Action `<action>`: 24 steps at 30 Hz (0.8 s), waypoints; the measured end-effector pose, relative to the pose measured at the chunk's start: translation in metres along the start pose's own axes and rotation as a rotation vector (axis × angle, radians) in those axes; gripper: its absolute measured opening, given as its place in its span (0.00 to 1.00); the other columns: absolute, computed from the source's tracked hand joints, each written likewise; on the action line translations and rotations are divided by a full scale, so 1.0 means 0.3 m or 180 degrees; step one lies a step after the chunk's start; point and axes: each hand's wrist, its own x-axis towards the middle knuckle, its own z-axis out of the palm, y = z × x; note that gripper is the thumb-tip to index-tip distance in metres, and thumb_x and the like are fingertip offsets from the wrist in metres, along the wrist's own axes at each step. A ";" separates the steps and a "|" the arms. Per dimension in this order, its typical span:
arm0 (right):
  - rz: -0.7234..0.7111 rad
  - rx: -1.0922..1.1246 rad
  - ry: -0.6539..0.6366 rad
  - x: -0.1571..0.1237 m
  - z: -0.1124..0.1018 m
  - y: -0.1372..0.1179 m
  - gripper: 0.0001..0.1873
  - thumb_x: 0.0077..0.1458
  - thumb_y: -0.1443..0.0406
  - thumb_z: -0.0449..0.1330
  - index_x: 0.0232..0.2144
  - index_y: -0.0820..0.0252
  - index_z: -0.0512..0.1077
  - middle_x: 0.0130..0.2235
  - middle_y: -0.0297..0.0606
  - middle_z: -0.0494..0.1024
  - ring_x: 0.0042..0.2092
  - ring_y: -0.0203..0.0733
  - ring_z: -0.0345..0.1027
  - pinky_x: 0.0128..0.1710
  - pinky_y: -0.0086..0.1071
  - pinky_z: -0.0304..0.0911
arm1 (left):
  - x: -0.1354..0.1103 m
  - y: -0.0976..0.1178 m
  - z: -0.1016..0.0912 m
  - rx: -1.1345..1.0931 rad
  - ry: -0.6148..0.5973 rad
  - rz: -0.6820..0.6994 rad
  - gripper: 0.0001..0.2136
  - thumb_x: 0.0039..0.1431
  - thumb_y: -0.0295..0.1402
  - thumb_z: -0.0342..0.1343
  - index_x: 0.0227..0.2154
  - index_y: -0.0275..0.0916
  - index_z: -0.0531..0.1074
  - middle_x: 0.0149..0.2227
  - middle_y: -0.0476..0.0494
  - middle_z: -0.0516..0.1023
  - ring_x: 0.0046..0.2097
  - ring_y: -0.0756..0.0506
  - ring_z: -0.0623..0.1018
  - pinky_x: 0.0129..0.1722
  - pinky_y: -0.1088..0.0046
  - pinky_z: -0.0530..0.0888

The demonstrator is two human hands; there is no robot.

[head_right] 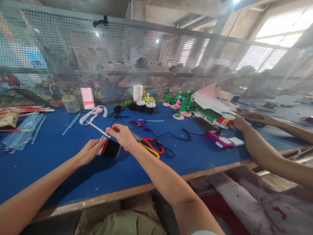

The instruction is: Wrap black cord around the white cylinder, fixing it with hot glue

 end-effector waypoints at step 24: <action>-0.0444 -0.0891 0.0241 0.016 -0.031 0.020 0.10 0.46 0.62 0.53 0.18 0.61 0.63 0.21 0.32 0.69 0.26 0.33 0.63 0.30 0.28 0.58 | -0.013 0.026 0.016 -0.0544 0.0047 -0.0239 0.18 0.50 0.45 0.40 0.17 0.35 0.58 0.18 0.53 0.54 0.22 0.54 0.54 0.18 0.79 0.53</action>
